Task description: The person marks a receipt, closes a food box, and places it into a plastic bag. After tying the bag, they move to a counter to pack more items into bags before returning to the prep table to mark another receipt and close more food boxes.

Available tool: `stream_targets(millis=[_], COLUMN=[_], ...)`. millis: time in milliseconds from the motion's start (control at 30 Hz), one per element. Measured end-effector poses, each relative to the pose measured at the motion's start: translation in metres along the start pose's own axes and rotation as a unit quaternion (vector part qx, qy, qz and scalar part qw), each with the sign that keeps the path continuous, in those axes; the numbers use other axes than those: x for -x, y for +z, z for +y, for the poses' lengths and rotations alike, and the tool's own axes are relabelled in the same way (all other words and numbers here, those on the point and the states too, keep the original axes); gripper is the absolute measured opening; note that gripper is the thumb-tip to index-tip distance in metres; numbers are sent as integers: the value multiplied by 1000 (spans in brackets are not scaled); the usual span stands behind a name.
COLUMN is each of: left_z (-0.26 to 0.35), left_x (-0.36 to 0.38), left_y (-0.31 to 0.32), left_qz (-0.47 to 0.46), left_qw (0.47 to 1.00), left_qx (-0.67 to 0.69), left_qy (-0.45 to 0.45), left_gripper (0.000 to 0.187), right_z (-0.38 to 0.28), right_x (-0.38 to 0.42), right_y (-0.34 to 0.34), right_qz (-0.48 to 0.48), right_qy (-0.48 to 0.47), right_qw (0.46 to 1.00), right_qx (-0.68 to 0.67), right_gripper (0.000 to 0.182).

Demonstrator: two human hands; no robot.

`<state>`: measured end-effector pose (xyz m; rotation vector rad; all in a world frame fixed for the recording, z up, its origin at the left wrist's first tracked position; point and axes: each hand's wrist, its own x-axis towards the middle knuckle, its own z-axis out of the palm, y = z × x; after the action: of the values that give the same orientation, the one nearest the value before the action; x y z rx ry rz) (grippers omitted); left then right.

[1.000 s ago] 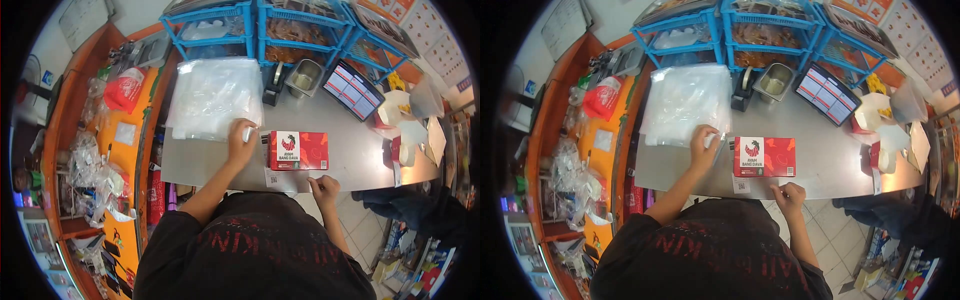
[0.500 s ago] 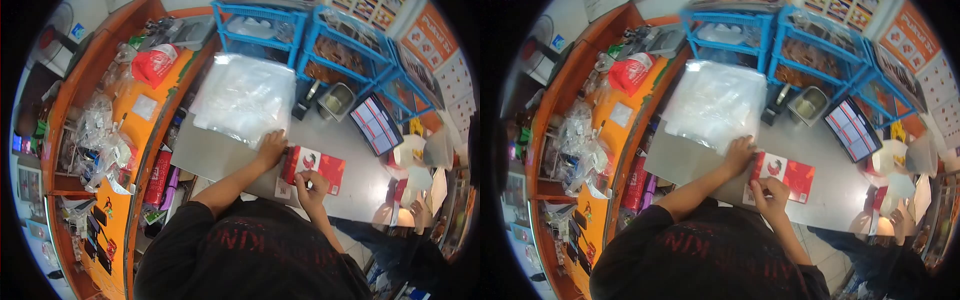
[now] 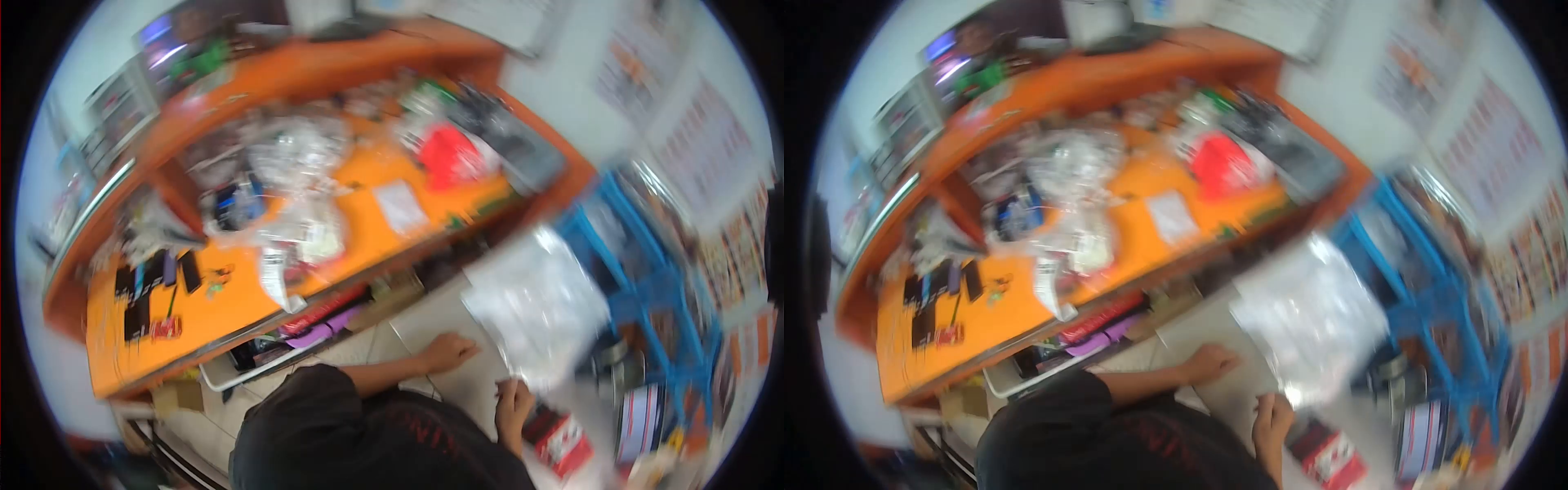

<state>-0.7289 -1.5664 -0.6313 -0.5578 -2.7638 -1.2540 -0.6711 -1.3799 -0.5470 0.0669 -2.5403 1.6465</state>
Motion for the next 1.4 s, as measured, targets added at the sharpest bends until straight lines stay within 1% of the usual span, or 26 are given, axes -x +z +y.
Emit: stream_targets(millis=[33, 67, 133, 167, 233, 267, 333, 400, 433, 533, 600, 667, 833, 933, 967, 1033, 1067, 1100, 1133, 1200, 1233, 1267, 1300, 1333, 1367, 1400], left_z=[-21, -35, -52, -63, -86, -98, -123, -135, -140, -146, -151, -158, -187, -237, -226, -192, -176, -160, -149, -147, -147, -146, -145, -146, -148, -152], left_x=[12, 21, 44, 56, 80, 90, 105, 109, 111, 103, 89, 64, -5, -3, 3, 19, 40, 66, 91, 134, 147, 157, 163, 164, 163, 160], left_y=[-15, -38, -78, -95, -124, -132, -145, -155, -160, -176, -184, -206, -273, -251, -246, -262, -253, -243, -234, -221, -225, -227, -232, -241, -250, -255], left_qz=[61, 114, 282, 307, 367, 394, 430, 420, 409, 364, 342, 319, 268, 190, 175, 305, 300, 357, 412, 467, 490, 506, 502, 487, 471, 467], left_qw=[998, 992, 936, 929, 921, 904, 888, 893, 898, 921, 932, 931, 865, 853, 859, 918, 919, 908, 891, 853, 812, 763, 766, 756, 745, 750], left_qx=[-11, -31, 188, 179, 36, 55, -32, -58, -85, -101, -70, -178, -344, -348, -324, -204, -197, -189, -182, -207, -242, -272, -272, -280, -289, -290], left_qy=[-28, -50, -97, -100, -127, -156, -157, -148, -139, -96, -97, -24, -251, -340, -355, -150, -163, -114, -61, -106, -203, -296, -296, -337, -374, -367], left_gripper=[14, 14, 29, 29, 45, 44, 46, 45, 45, 45, 44, 41, 61, 64, 64, 60, 60, 58, 57, 56, 63, 70, 70, 79, 88, 88], right_z=[-2, 1, -10, -10, -5, -1, 19, 52, 57, 69, 64, 63, 64, 61, 70, 63, 51, 43, 34, 20, 17, 9, 0, -38, -33, -42], right_x=[-11, -24, -49, -56, -74, -84, -104, -127, -132, -139, -138, -138, -141, -137, -136, -139, -139, -143, -149, -161, -166, -168, -177, -165, -170, -172], right_y=[16, 40, 82, 104, 150, 172, 212, 236, 241, 243, 243, 242, 247, 247, 244, 245, 246, 254, 263, 291, 309, 326, 346, 362, 390, 412], right_qz=[-56, -59, -133, -157, -183, -189, -194, -157, -93, -39, -29, -33, -28, -16, -24, -31, -31, -40, -37, -72, -111, -174, -258, -262, -244, -270], right_qy=[70, -12, -144, -151, -168, -197, -225, -127, -176, -216, -185, -139, -187, -242, -219, -144, -89, -87, -82, -111, -146, -130, -156, -117, -204, -247], right_qw=[996, 998, 976, 974, 968, 961, 954, 973, 963, 959, 974, 985, 964, 952, 957, 964, 961, 960, 981, 990, 983, 976, 952, 958, 947, 930], right_qx=[-4, -10, 91, 59, 27, 35, 44, 114, 182, 177, 125, 99, 186, 187, 189, 223, 261, 264, 173, 52, 27, 2, 62, 9, 37, -18], right_gripper=[29, 22, 6, 7, 9, 10, 12, 16, 27, 33, 35, 35, 34, 38, 38, 36, 34, 34, 27, 21, 24, 32, 42, 53, 65, 69])
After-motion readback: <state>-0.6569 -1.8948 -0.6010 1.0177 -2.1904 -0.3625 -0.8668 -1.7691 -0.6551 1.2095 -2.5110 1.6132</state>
